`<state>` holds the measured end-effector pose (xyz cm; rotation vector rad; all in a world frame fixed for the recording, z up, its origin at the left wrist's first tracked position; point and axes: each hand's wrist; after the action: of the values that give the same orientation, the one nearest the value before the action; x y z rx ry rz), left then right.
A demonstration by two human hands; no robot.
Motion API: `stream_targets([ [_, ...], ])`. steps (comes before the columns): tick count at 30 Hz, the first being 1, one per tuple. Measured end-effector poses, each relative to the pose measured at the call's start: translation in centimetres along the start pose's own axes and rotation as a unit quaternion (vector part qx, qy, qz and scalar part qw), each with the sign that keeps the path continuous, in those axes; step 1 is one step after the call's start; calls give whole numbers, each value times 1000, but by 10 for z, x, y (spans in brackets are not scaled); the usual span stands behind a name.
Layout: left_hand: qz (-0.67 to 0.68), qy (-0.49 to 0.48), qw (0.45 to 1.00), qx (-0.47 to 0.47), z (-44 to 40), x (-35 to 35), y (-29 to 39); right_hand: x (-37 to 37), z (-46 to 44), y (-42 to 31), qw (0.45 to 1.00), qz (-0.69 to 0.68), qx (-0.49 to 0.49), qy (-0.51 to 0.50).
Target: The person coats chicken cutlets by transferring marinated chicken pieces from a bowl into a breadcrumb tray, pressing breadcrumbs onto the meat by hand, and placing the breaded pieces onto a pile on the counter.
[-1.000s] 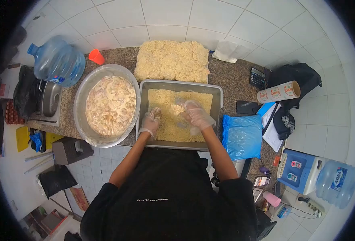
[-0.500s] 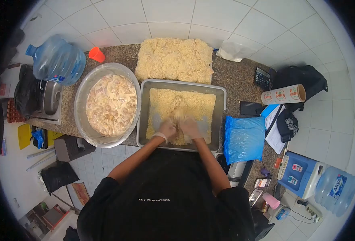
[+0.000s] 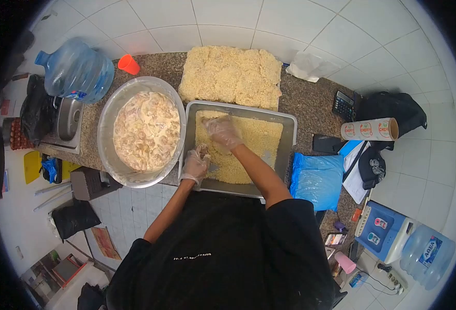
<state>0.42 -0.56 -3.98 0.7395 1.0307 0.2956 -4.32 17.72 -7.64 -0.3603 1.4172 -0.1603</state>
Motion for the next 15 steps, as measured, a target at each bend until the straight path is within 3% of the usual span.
stream_targets([
  [2, 14, 9, 1000, -8, -5, 0, 2, 40, 11, 10, 975, 122, -83, 164],
  [5, 7, 6, 1000, -8, -6, 10, -8, 20, 3, 16, 994, 5, -44, -104],
  [7, -25, 11, 999, 34, -4, -1, 0, 34, 23, 2, 998, 34, -39, 28],
  [9, 60, 23, 997, 51, -16, 7, -19, 46, 22, 9, 986, -123, -51, 99],
  [10, 105, 27, 993, 50, -10, 12, -24, 53, 29, 14, 948, -298, -58, 92],
  [12, 19, 18, 999, 23, -3, 19, -29, 65, 45, 10, 874, -470, -47, 117],
  [14, 6, 22, 999, 45, -13, 18, -33, 68, 50, -1, 862, -472, -32, 183],
  [15, 5, 9, 1000, 28, -19, 12, -25, 64, 45, 1, 896, -404, -20, 183],
])
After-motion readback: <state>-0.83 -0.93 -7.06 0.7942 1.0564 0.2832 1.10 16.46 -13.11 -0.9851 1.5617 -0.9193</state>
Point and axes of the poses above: each hand's wrist, its own z-axis away from the middle knuckle, its own x-axis out of the palm, y = z × x, and after that the axes turned 3 degrees about -y, right-handed
